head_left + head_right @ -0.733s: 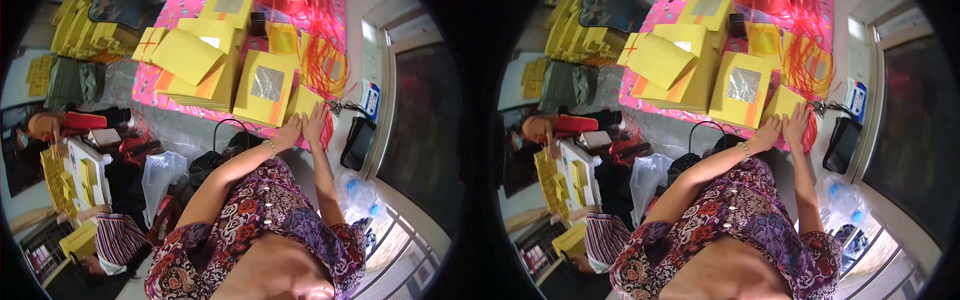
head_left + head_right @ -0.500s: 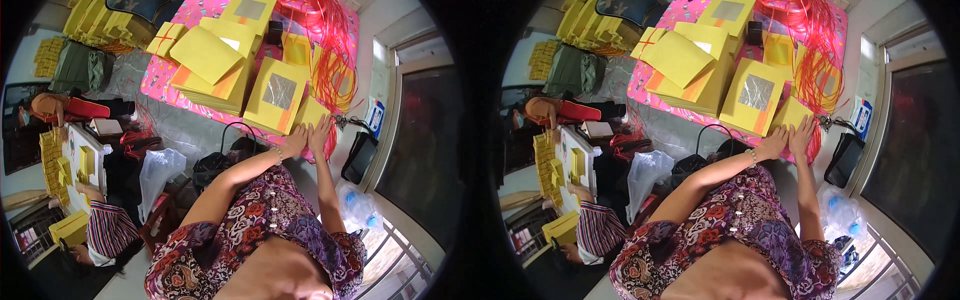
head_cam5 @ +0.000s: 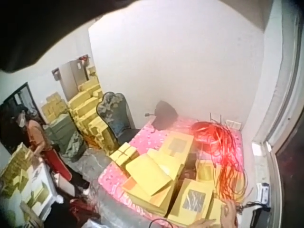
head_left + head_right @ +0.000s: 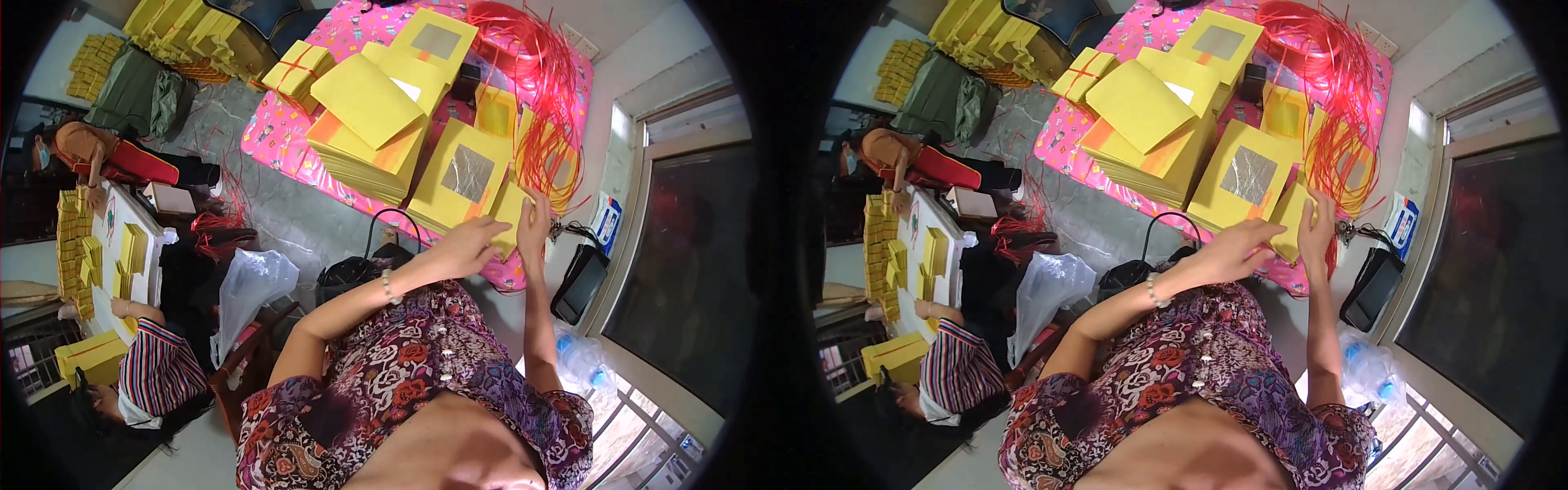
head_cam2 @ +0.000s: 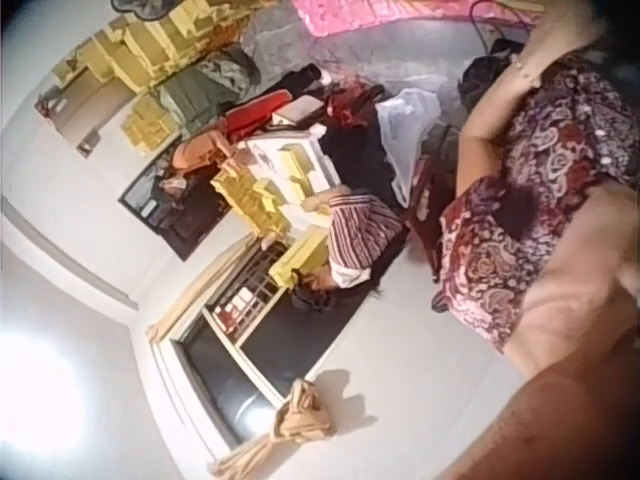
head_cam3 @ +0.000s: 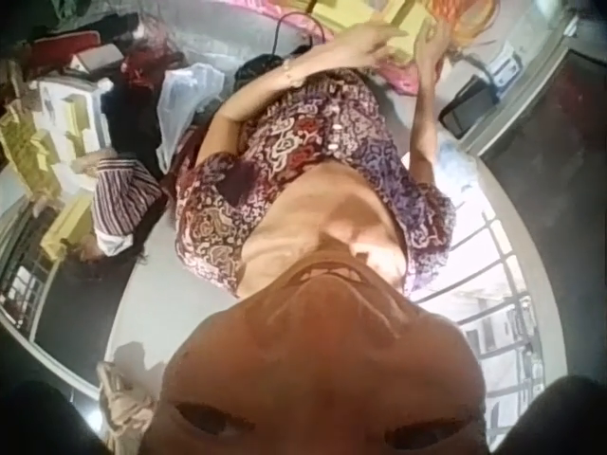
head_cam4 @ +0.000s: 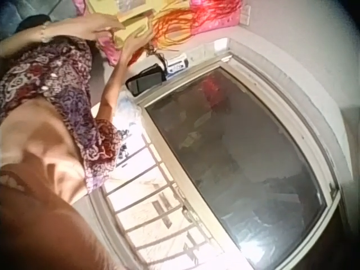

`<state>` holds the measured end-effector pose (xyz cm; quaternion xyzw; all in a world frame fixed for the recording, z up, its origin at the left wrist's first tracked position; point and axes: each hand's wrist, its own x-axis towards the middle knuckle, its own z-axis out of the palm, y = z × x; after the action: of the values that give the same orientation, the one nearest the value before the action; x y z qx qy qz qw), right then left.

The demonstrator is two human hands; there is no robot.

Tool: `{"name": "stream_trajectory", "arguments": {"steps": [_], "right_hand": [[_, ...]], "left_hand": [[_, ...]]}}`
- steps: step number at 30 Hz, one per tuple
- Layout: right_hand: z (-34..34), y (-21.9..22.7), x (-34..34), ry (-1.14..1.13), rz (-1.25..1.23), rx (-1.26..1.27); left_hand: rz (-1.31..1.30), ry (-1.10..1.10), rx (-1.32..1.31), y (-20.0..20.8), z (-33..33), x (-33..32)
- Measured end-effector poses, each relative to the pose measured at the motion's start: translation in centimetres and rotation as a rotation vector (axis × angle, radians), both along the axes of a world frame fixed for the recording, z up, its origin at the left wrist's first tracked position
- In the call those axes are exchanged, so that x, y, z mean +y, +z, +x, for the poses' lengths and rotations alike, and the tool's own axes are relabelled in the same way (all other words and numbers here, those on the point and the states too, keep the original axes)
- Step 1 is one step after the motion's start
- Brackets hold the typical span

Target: Folding and organizing stacks of yellow joss paper.

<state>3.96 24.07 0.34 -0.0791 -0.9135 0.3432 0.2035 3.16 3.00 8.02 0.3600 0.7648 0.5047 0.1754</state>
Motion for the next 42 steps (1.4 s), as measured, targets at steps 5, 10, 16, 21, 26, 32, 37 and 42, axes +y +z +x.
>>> {"name": "stream_trajectory", "arguments": {"steps": [5,10,16,21,26,32,37,42], "right_hand": [[-5.8,5.2,-3.8,0.265,-0.194,-0.035],[-12.8,8.4,-8.4,0.474,-0.205,0.022],[-20.6,9.9,-13.8,0.574,0.042,-0.197],[-21.5,9.0,-16.1,0.605,0.251,-0.364],[-21.1,8.7,-15.8,0.686,0.113,-0.304],[-20.3,9.4,-14.7,0.773,-0.421,-0.248],[-16.1,15.1,-17.9,0.862,-0.753,-0.374],[-12.2,15.3,-21.6,1.009,-0.736,-0.413]], "left_hand": [[0.099,0.353,0.173,3.0,-1.9,-4.9],[-0.007,0.769,0.474,4.3,-4.5,-8.9],[-0.335,0.943,0.571,1.9,-5.6,-10.4],[-0.411,0.934,0.539,0.8,-5.0,-10.0],[-0.395,0.930,0.518,0.5,-4.6,-9.9],[-0.044,1.029,0.380,1.6,-4.9,-11.0],[0.769,1.072,-0.131,5.3,-6.0,-14.1],[0.847,0.955,-0.329,6.0,-5.5,-18.5]]}}
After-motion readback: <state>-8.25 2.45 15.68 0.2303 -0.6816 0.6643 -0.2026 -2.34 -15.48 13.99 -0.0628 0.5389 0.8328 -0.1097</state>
